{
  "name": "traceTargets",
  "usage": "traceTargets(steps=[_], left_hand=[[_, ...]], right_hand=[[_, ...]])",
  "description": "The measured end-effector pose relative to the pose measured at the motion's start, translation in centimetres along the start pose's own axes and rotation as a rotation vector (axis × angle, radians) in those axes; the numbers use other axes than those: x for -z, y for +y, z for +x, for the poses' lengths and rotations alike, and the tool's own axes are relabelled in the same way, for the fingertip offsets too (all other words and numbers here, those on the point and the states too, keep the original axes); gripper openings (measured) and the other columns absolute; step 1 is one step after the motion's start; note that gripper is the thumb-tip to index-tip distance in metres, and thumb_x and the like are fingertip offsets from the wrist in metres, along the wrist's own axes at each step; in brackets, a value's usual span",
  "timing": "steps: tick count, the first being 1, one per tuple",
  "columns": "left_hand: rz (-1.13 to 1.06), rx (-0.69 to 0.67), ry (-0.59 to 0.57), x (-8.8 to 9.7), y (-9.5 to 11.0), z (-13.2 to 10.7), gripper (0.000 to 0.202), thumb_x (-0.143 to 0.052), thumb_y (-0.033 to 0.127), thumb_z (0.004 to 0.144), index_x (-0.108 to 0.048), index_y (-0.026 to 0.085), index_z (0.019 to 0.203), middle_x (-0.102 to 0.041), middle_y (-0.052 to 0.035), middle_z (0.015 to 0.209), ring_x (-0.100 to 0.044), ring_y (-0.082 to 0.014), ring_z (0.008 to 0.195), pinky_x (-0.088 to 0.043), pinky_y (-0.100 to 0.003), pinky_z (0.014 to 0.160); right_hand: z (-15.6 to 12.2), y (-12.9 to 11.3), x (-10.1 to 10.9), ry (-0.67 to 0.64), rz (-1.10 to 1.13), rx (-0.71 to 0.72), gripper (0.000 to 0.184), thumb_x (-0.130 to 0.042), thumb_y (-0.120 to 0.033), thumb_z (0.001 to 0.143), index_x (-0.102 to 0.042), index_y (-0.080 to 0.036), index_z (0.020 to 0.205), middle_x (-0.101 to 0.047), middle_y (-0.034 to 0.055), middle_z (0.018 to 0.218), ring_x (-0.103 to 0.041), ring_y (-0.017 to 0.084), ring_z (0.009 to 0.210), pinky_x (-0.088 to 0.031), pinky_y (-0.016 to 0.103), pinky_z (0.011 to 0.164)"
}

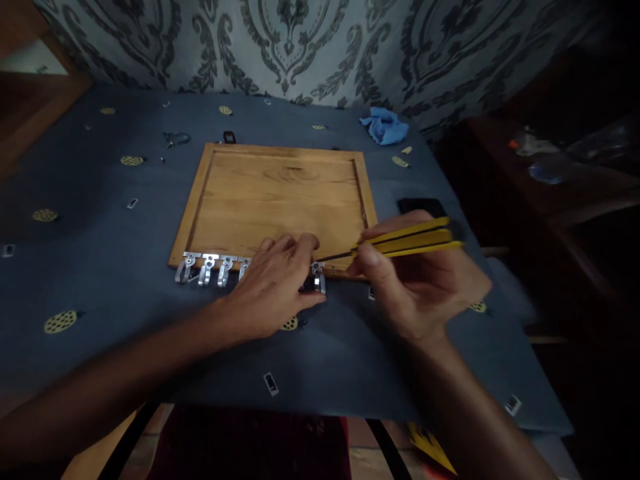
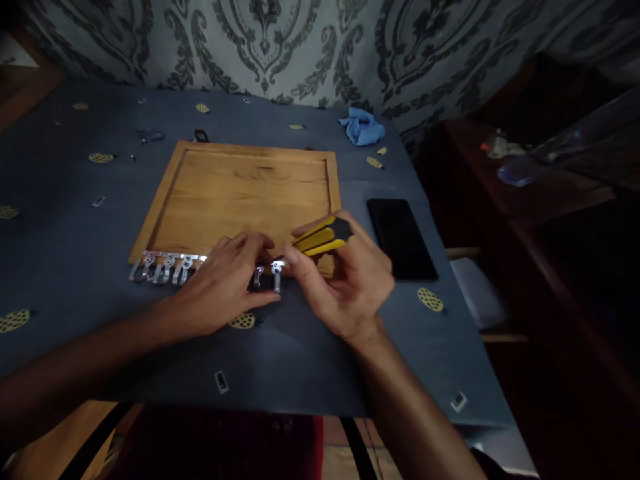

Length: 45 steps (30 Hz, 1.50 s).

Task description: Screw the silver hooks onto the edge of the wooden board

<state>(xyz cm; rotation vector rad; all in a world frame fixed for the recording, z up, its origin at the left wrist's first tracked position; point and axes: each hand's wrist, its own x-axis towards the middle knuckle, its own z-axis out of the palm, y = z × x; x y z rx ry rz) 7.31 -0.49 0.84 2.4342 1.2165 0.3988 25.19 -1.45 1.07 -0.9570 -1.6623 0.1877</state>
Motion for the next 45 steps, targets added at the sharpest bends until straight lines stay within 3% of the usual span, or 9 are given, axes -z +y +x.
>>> traceTargets(steps=[4,9,20,24,30,34,37,41,45], left_hand=[[-0.010,0.013,-0.003,0.0,0.0,0.0,0.054,-0.082,0.030,0.078,-0.044,0.018,0.114,-0.065,-0.0091,0.112,-0.059,-0.0283,0.108,-0.044,-0.040,0.088],[-0.012,0.005,0.019,-0.2,-0.1,0.0,0.054,-0.082,0.031,0.078,-0.043,0.020,0.113,-0.065,-0.0077,0.109,-0.059,-0.0290,0.109,-0.044,-0.041,0.089],[-0.002,0.010,0.002,-0.1,-0.1,0.1,0.052,-0.080,0.032,0.079,-0.042,0.020,0.113,-0.064,-0.0072,0.109,-0.058,-0.0290,0.109,-0.044,-0.042,0.089],[-0.012,0.011,0.006,-0.1,-0.1,0.1,0.051,-0.079,0.031,0.080,-0.043,0.020,0.113,-0.064,-0.0072,0.110,-0.058,-0.0286,0.109,-0.044,-0.042,0.089],[-0.015,0.008,0.017,-0.2,-0.1,0.0,0.050,-0.080,0.030,0.079,-0.043,0.020,0.112,-0.064,-0.0072,0.109,-0.058,-0.0287,0.109,-0.044,-0.041,0.089],[-0.019,0.010,0.002,-0.2,-0.1,0.0,0.050,-0.080,0.029,0.079,-0.042,0.020,0.111,-0.064,-0.0071,0.110,-0.058,-0.0285,0.111,-0.043,-0.041,0.090],[-0.020,0.004,0.004,-0.2,-0.1,0.0,0.051,-0.080,0.030,0.079,-0.042,0.021,0.111,-0.064,-0.0076,0.112,-0.058,-0.0286,0.111,-0.044,-0.041,0.089],[-0.020,0.003,0.000,-0.1,-0.1,0.0,0.051,-0.080,0.030,0.080,-0.042,0.021,0.112,-0.064,-0.0081,0.115,-0.058,-0.0282,0.111,-0.044,-0.041,0.089],[-0.025,-0.001,0.001,0.0,-0.2,0.0,0.050,-0.079,0.030,0.080,-0.043,0.020,0.113,-0.064,-0.0090,0.116,-0.058,-0.0279,0.110,-0.044,-0.041,0.089]], right_hand=[[-0.2,-0.1,0.3,0.070,-0.049,-0.097,0.004,-0.072,-0.024,0.084,-0.069,-0.026,0.086,-0.065,0.0009,0.076,-0.064,0.018,0.065,-0.051,0.034,0.056],[-0.6,-0.3,-0.1,-0.013,0.064,-0.308,0.005,-0.070,-0.030,0.086,-0.069,-0.027,0.090,-0.066,0.0014,0.085,-0.067,0.017,0.066,-0.053,0.029,0.048],[-0.7,0.4,-0.6,-0.078,0.049,-0.295,0.007,-0.071,-0.031,0.086,-0.068,-0.024,0.088,-0.067,0.0005,0.082,-0.063,0.014,0.058,-0.055,0.029,0.053],[-0.4,0.3,-0.4,-0.122,0.070,-0.256,0.010,-0.076,-0.029,0.081,-0.067,-0.024,0.082,-0.068,0.0005,0.082,-0.064,0.015,0.065,-0.055,0.030,0.057],[0.7,-0.3,0.3,-0.240,0.241,-0.393,0.012,-0.075,-0.028,0.083,-0.071,-0.026,0.093,-0.070,-0.0007,0.087,-0.069,0.014,0.069,-0.060,0.027,0.061],[1.1,-0.2,1.0,-0.299,0.271,-0.358,0.003,-0.075,-0.023,0.083,-0.074,-0.026,0.085,-0.075,0.0000,0.093,-0.072,0.016,0.080,-0.062,0.028,0.068],[1.0,0.1,1.1,-0.297,0.211,-0.304,0.008,-0.076,-0.023,0.081,-0.072,-0.025,0.075,-0.076,-0.0009,0.088,-0.071,0.016,0.075,-0.060,0.028,0.064],[0.8,0.3,0.7,-0.260,0.094,-0.245,0.007,-0.078,-0.027,0.081,-0.072,-0.025,0.082,-0.074,-0.0020,0.081,-0.069,0.015,0.063,-0.057,0.029,0.058],[0.7,0.2,0.2,-0.181,-0.096,-0.077,0.012,-0.079,-0.032,0.080,-0.068,-0.026,0.079,-0.069,-0.0042,0.067,-0.065,0.015,0.057,-0.051,0.029,0.051]])
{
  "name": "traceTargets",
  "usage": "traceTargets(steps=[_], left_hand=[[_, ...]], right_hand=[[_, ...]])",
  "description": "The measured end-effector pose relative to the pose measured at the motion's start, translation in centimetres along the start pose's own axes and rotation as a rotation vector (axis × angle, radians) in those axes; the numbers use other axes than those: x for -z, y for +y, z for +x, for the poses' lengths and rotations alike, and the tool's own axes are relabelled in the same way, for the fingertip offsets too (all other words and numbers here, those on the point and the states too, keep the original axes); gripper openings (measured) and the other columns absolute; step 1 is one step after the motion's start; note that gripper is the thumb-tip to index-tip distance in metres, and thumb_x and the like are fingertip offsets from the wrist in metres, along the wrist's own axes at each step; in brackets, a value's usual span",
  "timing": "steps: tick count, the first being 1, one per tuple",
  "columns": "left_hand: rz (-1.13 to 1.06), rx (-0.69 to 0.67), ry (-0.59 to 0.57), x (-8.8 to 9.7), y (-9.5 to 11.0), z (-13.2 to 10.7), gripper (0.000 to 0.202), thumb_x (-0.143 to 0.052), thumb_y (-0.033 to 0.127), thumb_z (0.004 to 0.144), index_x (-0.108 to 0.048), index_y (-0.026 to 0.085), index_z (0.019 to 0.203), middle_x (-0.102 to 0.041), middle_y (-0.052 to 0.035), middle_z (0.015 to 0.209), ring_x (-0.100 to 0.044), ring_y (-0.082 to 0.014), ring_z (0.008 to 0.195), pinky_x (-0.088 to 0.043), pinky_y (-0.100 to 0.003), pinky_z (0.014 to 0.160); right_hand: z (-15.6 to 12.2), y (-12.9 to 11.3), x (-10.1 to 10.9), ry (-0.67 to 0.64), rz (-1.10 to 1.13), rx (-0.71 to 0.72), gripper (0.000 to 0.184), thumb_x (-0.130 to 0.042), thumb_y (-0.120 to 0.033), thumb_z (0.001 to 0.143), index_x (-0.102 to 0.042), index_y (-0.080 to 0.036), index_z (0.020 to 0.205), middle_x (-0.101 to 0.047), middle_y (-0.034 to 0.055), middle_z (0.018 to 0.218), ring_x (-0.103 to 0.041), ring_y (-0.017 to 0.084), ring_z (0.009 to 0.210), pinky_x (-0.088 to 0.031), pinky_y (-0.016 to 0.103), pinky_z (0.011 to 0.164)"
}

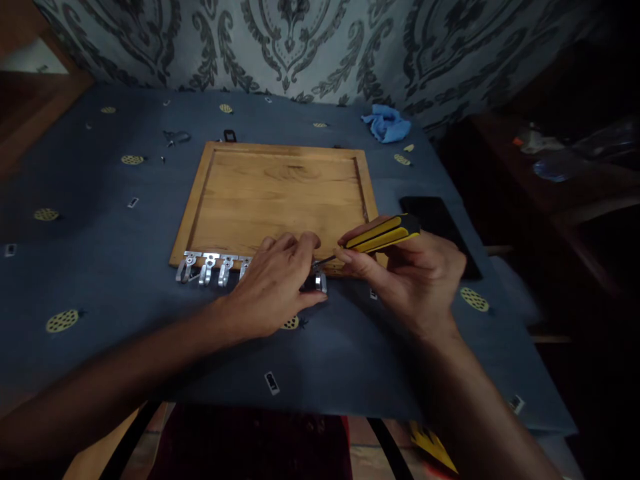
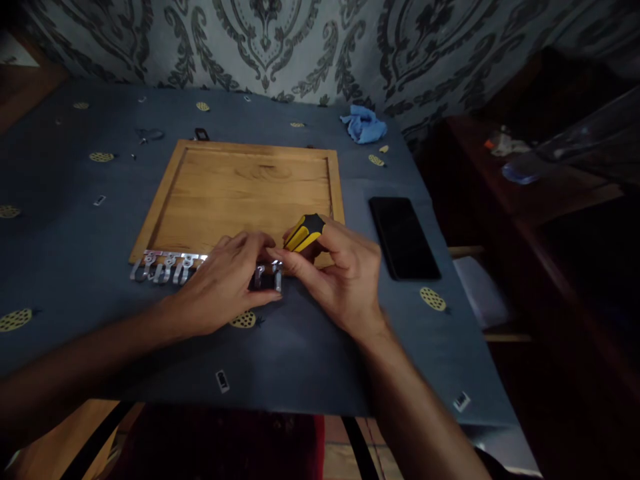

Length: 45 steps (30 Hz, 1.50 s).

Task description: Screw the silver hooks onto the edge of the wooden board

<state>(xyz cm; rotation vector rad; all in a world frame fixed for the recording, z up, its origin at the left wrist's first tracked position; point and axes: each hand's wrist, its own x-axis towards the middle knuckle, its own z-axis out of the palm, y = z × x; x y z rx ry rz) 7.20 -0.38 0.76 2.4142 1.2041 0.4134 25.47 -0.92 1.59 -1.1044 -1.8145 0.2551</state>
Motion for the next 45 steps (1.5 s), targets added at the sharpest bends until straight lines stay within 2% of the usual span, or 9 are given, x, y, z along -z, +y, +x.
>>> traceTargets(steps=[4,11,20,24,27,30,34,45], left_hand=[[0.000,-0.004,0.002,0.0,0.0,0.1,0.051,-0.080,0.029,0.080,-0.044,0.018,0.113,-0.063,-0.0108,0.118,-0.058,-0.0284,0.109,-0.044,-0.041,0.089],[0.007,-0.008,0.008,-0.1,0.1,-0.1,0.049,-0.079,0.029,0.081,-0.044,0.018,0.114,-0.063,-0.0109,0.119,-0.058,-0.0281,0.111,-0.044,-0.041,0.090],[-0.001,0.005,0.008,0.0,0.1,0.0,0.051,-0.080,0.029,0.079,-0.043,0.019,0.113,-0.064,-0.0097,0.116,-0.058,-0.0284,0.110,-0.044,-0.042,0.090],[0.005,0.015,-0.007,0.1,0.2,0.0,0.051,-0.081,0.028,0.079,-0.043,0.020,0.111,-0.065,-0.0084,0.111,-0.059,-0.0288,0.110,-0.045,-0.042,0.089],[0.004,0.008,-0.007,0.1,0.2,0.0,0.053,-0.082,0.028,0.078,-0.043,0.019,0.113,-0.065,-0.0086,0.110,-0.060,-0.0289,0.109,-0.045,-0.042,0.088],[0.003,0.010,0.006,0.0,0.1,0.0,0.053,-0.082,0.028,0.078,-0.043,0.020,0.112,-0.066,-0.0073,0.108,-0.059,-0.0288,0.108,-0.044,-0.042,0.089],[-0.005,0.005,0.009,-0.1,0.1,0.0,0.052,-0.081,0.027,0.078,-0.043,0.019,0.112,-0.065,-0.0074,0.108,-0.059,-0.0282,0.108,-0.044,-0.041,0.088],[-0.005,0.021,-0.015,0.1,0.3,0.1,0.050,-0.080,0.028,0.079,-0.042,0.020,0.111,-0.065,-0.0078,0.109,-0.058,-0.0294,0.110,-0.044,-0.043,0.089]], right_hand=[[0.0,-0.3,-0.2,0.022,-0.128,0.048,0.018,-0.074,-0.036,0.084,-0.064,-0.026,0.073,-0.065,-0.0032,0.062,-0.058,0.014,0.050,-0.046,0.030,0.048],[-0.6,-0.4,-0.5,0.085,-0.229,0.065,0.028,-0.074,-0.040,0.084,-0.058,-0.026,0.065,-0.059,-0.0028,0.055,-0.055,0.015,0.049,-0.042,0.031,0.048],[-0.7,-0.1,-0.7,0.090,-0.166,0.063,0.020,-0.077,-0.033,0.082,-0.062,-0.027,0.070,-0.062,-0.0028,0.059,-0.059,0.016,0.053,-0.045,0.031,0.050],[-1.2,0.0,-0.6,0.192,-0.042,0.033,0.015,-0.076,-0.028,0.083,-0.065,-0.028,0.073,-0.068,-0.0001,0.071,-0.065,0.019,0.064,-0.049,0.035,0.056],[-1.3,-0.1,-0.4,0.280,-0.045,-0.067,0.015,-0.075,-0.030,0.083,-0.065,-0.028,0.072,-0.066,-0.0003,0.067,-0.062,0.019,0.062,-0.046,0.036,0.056],[-1.1,-0.1,-0.4,0.251,-0.051,-0.113,0.017,-0.076,-0.032,0.083,-0.064,-0.027,0.071,-0.063,-0.0016,0.064,-0.057,0.017,0.055,-0.043,0.034,0.053],[-0.9,0.0,-0.6,0.179,-0.060,-0.067,0.021,-0.078,-0.031,0.081,-0.061,-0.026,0.069,-0.063,-0.0019,0.063,-0.058,0.016,0.056,-0.043,0.033,0.051],[-0.7,0.2,-1.0,0.139,-0.102,0.008,0.021,-0.075,-0.034,0.083,-0.060,-0.027,0.070,-0.063,-0.0029,0.060,-0.060,0.016,0.053,-0.047,0.031,0.048]])
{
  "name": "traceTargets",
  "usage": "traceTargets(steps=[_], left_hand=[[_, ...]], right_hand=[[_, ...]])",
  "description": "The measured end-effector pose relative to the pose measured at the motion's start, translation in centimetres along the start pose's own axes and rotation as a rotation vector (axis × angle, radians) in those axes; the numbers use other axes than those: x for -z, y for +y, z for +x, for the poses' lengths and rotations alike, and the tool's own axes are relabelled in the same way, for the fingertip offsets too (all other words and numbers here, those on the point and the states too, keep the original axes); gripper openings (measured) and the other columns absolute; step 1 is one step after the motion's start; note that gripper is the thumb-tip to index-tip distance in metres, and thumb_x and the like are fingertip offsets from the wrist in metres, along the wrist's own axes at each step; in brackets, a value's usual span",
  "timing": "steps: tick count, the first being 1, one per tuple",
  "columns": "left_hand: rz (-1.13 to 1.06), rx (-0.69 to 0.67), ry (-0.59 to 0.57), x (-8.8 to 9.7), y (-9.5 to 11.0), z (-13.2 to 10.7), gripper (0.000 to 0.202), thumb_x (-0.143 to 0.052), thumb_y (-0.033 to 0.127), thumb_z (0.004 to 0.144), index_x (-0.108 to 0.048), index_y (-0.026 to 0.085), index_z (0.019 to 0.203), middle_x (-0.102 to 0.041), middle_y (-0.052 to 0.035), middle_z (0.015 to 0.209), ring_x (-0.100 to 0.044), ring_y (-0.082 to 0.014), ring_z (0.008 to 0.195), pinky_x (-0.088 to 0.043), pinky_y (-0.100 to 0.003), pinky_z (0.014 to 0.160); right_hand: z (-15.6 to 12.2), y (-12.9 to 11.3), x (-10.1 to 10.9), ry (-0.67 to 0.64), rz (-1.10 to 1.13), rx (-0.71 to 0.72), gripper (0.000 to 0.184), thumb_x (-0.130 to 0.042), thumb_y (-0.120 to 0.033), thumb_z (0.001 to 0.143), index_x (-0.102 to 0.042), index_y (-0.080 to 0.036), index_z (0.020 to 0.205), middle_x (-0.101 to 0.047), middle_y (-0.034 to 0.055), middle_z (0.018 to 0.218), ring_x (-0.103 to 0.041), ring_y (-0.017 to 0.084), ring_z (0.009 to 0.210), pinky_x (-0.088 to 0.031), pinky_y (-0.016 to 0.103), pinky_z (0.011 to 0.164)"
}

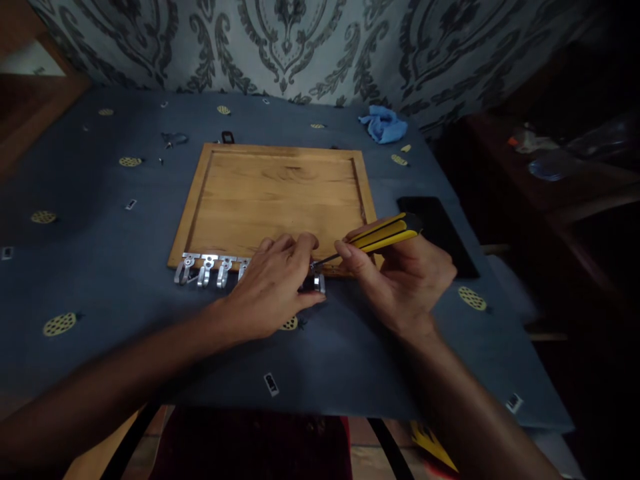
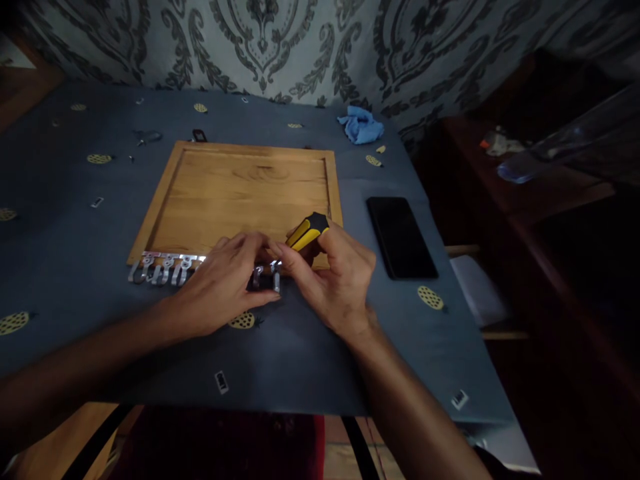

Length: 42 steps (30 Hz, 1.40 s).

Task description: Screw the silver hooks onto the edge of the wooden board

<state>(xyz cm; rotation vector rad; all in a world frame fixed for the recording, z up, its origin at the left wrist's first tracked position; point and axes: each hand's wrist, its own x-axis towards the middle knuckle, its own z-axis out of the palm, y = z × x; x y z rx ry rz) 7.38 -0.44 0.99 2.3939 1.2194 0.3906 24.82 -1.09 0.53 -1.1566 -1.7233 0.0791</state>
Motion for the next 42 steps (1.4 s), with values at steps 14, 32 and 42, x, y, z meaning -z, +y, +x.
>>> traceTargets(steps=[14,32,42], left_hand=[[-0.002,-0.008,0.015,-0.1,-0.1,-0.1,0.050,-0.080,0.028,0.079,-0.042,0.020,0.111,-0.064,-0.0081,0.111,-0.059,-0.0294,0.109,-0.045,-0.043,0.089],[0.023,-0.025,0.026,-0.3,-0.2,-0.1,0.053,-0.082,0.030,0.078,-0.042,0.019,0.112,-0.064,-0.0087,0.110,-0.059,-0.0297,0.109,-0.045,-0.042,0.089],[0.015,-0.025,0.025,-0.3,-0.2,0.0,0.055,-0.082,0.029,0.078,-0.042,0.019,0.113,-0.065,-0.0087,0.110,-0.059,-0.0294,0.108,-0.045,-0.042,0.089]], right_hand=[[0.2,0.1,0.3,-0.086,0.113,-0.009,0.009,-0.074,-0.025,0.084,-0.066,-0.026,0.083,-0.069,-0.0027,0.072,-0.062,0.014,0.057,-0.051,0.029,0.054],[0.9,-0.7,0.9,-0.189,0.541,-0.416,0.015,-0.073,-0.034,0.085,-0.073,-0.022,0.094,-0.075,0.0006,0.088,-0.065,0.010,0.051,-0.056,0.023,0.047],[0.4,-0.9,0.6,-0.082,0.364,-0.321,0.008,-0.078,-0.027,0.081,-0.072,-0.023,0.081,-0.071,-0.0042,0.072,-0.058,0.007,0.042,-0.043,0.022,0.038]])
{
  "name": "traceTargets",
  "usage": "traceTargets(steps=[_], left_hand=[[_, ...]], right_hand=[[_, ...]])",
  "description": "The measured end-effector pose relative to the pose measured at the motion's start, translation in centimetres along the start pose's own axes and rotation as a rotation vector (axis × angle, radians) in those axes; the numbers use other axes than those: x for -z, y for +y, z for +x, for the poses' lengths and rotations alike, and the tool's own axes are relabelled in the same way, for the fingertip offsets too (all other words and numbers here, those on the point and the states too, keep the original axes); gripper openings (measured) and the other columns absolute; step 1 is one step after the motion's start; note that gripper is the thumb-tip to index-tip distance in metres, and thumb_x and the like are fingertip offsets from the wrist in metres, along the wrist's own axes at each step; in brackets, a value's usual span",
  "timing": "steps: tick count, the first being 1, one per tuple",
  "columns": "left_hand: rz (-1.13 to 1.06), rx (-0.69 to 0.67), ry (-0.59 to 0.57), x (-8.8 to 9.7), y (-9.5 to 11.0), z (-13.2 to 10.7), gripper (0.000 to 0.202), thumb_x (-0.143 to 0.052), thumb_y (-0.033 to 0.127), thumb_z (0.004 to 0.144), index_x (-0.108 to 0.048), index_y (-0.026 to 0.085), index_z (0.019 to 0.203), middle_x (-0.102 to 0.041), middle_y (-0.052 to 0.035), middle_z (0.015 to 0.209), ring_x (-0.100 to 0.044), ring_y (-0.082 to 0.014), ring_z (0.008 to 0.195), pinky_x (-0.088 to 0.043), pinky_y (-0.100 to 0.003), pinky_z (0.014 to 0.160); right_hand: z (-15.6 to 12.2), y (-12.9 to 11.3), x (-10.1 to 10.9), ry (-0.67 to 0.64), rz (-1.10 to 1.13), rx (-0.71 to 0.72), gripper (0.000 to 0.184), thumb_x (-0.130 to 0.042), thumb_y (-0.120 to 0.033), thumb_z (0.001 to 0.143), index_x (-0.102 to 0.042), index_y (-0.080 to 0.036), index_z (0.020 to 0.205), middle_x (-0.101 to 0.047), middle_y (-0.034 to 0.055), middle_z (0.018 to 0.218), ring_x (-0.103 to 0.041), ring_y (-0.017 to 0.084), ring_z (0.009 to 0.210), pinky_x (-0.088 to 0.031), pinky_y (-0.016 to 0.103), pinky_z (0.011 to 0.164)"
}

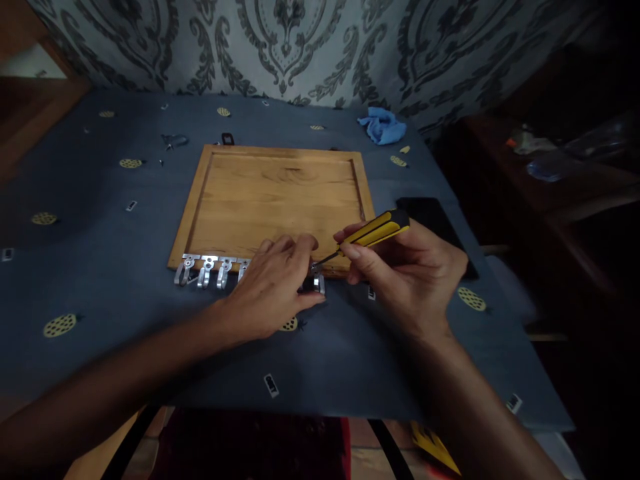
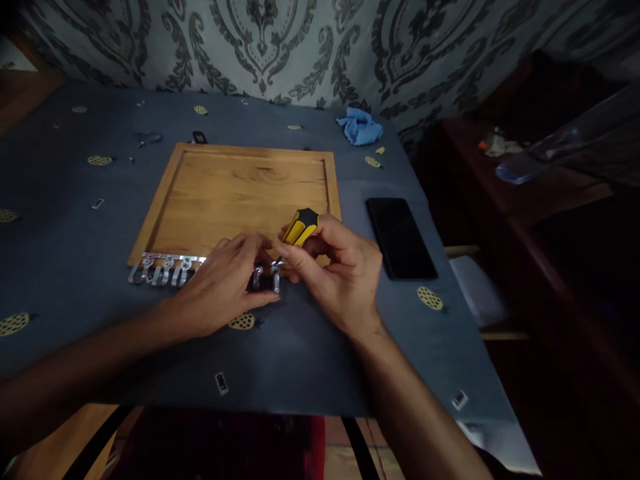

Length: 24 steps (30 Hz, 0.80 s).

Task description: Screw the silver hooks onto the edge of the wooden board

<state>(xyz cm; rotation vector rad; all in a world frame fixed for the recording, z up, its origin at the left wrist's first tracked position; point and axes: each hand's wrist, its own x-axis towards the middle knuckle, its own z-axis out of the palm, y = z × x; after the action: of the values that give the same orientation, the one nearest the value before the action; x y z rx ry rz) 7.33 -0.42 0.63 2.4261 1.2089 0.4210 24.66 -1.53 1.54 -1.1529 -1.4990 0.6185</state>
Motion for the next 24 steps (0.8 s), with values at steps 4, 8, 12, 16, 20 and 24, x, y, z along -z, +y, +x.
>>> traceTargets(steps=[4,8,12,16,20,24], left_hand=[[-0.015,0.005,-0.008,0.0,0.0,0.0,0.053,-0.082,0.028,0.078,-0.043,0.019,0.111,-0.064,-0.0101,0.113,-0.059,-0.0294,0.109,-0.045,-0.042,0.089],[-0.016,0.007,0.006,0.0,0.1,0.0,0.051,-0.082,0.027,0.077,-0.044,0.019,0.110,-0.064,-0.0090,0.112,-0.059,-0.0291,0.108,-0.045,-0.042,0.088],[-0.010,0.008,0.000,0.0,0.0,0.0,0.054,-0.082,0.028,0.077,-0.043,0.018,0.114,-0.064,-0.0081,0.109,-0.059,-0.0297,0.109,-0.045,-0.043,0.090],[0.004,0.010,-0.008,-0.1,0.0,0.0,0.054,-0.082,0.030,0.078,-0.043,0.018,0.114,-0.065,-0.0084,0.109,-0.059,-0.0300,0.109,-0.045,-0.043,0.089],[-0.005,-0.001,0.007,-0.2,-0.1,0.0,0.054,-0.081,0.030,0.079,-0.042,0.019,0.115,-0.065,-0.0080,0.110,-0.059,-0.0295,0.110,-0.045,-0.043,0.091],[-0.004,0.009,0.004,-0.1,0.0,0.0,0.052,-0.081,0.029,0.078,-0.044,0.018,0.113,-0.065,-0.0084,0.109,-0.060,-0.0294,0.107,-0.045,-0.042,0.089]], right_hand=[[-0.3,0.5,-0.4,0.057,-0.005,0.011,0.022,-0.085,-0.032,0.072,-0.065,-0.023,0.073,-0.061,-0.0066,0.056,-0.054,0.009,0.040,-0.042,0.024,0.036],[-0.4,0.6,-0.8,0.128,-0.039,0.019,0.027,-0.088,-0.033,0.068,-0.063,-0.024,0.071,-0.061,-0.0053,0.061,-0.054,0.010,0.042,-0.043,0.025,0.037],[0.1,0.4,-0.6,0.090,0.066,-0.046,0.023,-0.087,-0.031,0.069,-0.067,-0.026,0.079,-0.063,-0.0052,0.069,-0.057,0.010,0.046,-0.050,0.023,0.040],[0.7,0.0,0.2,-0.095,0.126,-0.046,0.010,-0.079,-0.029,0.079,-0.072,-0.025,0.084,-0.072,-0.0011,0.093,-0.063,0.008,0.052,-0.057,0.022,0.049],[0.8,-0.2,0.7,-0.158,0.109,-0.030,0.007,-0.076,-0.027,0.082,-0.073,-0.022,0.077,-0.073,0.0001,0.094,-0.065,0.008,0.056,-0.059,0.022,0.053],[0.5,-0.2,0.6,-0.106,0.051,-0.038,0.007,-0.078,-0.029,0.080,-0.074,-0.023,0.080,-0.070,-0.0011,0.082,-0.063,0.009,0.051,-0.055,0.022,0.045]])
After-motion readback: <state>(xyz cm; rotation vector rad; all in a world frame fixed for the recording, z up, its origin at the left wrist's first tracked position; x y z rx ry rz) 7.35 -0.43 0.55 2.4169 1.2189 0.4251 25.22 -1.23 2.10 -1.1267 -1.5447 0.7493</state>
